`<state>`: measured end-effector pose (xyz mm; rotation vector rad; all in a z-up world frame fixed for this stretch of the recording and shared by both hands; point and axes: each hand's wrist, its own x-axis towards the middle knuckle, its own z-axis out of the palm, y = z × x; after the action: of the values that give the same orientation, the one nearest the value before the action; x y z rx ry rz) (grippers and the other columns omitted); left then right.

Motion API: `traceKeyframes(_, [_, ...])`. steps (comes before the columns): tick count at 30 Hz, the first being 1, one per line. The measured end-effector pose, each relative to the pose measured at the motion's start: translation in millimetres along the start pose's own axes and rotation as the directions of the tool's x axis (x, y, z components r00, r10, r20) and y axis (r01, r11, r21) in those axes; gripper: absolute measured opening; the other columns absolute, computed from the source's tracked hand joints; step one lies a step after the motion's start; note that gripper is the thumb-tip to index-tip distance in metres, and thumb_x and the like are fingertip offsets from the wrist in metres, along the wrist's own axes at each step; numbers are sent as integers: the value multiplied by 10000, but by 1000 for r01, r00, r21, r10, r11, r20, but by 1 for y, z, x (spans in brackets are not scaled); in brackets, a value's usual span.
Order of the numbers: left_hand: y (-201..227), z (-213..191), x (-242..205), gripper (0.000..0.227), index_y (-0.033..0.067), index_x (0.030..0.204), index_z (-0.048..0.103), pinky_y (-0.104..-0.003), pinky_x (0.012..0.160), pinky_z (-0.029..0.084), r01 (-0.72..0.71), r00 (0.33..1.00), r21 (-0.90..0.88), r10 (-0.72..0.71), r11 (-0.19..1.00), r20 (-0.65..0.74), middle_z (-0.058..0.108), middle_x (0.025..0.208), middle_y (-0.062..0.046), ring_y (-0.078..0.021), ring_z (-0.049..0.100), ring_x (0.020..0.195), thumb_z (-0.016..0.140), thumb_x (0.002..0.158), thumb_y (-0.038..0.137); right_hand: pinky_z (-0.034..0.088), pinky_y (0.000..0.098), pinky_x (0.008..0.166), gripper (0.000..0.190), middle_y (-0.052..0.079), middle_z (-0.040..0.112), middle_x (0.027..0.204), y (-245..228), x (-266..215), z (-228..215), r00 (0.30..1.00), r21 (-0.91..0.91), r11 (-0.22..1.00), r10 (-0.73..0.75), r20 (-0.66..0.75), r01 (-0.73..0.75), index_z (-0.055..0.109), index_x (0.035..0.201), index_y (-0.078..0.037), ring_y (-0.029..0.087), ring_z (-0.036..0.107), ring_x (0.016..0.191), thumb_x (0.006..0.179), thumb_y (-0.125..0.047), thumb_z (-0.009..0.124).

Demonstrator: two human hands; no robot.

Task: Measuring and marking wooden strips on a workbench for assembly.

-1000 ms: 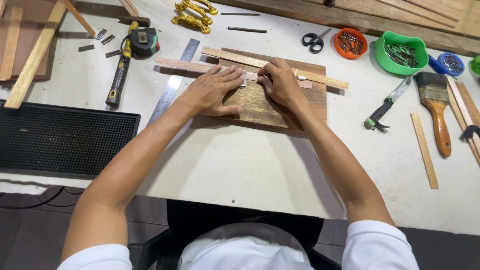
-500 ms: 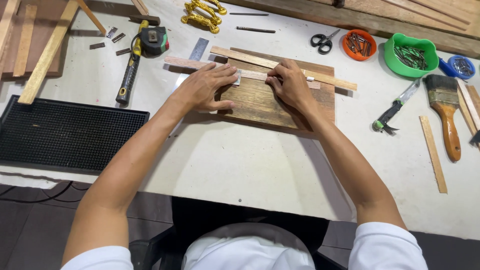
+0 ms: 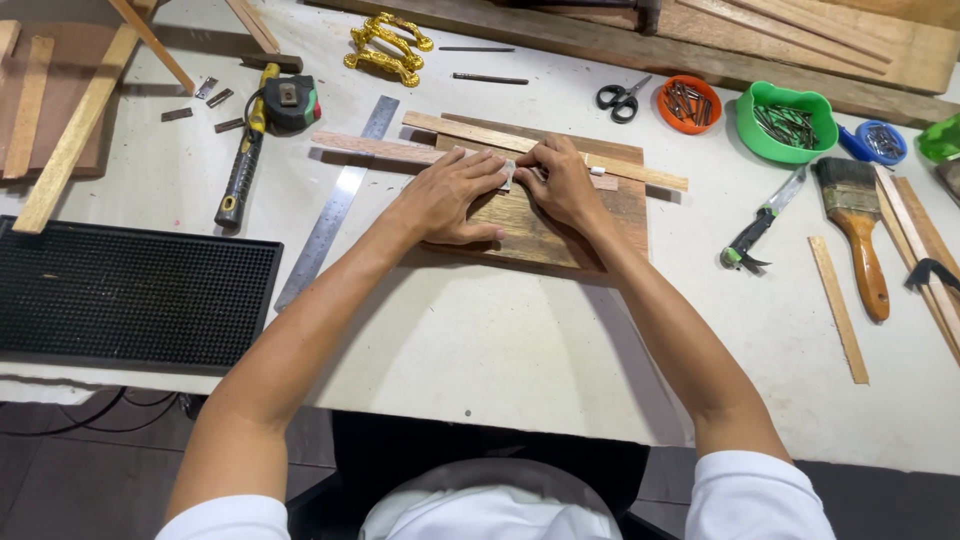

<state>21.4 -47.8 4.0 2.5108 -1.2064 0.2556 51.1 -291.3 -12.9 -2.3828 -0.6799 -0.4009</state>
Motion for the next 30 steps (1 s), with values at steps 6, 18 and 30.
traceKeyframes(6, [-14,-24,-39,844,86,1428,573,-479,1229,240,78,997,26,-79,997,23,477,1551,-150,-281,385,1460,676,839,683,520,391,844,150,71,620,954,-5,-4,-2,1000,-6,1000,9,6,-9,762,963,-41,224,565,973,915,-182,785])
traceKeyframes(18, [-14,11,13,630,105,1395,609,-476,1210,275,68,998,5,-68,998,4,529,1516,-102,-259,434,1426,676,921,514,533,382,809,143,73,615,929,-5,-2,-3,1000,1,1000,2,2,-2,767,973,-39,225,576,934,898,-158,790])
traceKeyframes(30, [-23,6,-14,323,96,1213,749,-410,987,519,44,966,-26,-49,999,-253,734,1231,-78,-255,685,1129,810,908,185,527,383,804,143,93,610,928,-12,-8,-9,996,-58,997,-54,74,58,758,968,-35,234,562,916,913,-164,786])
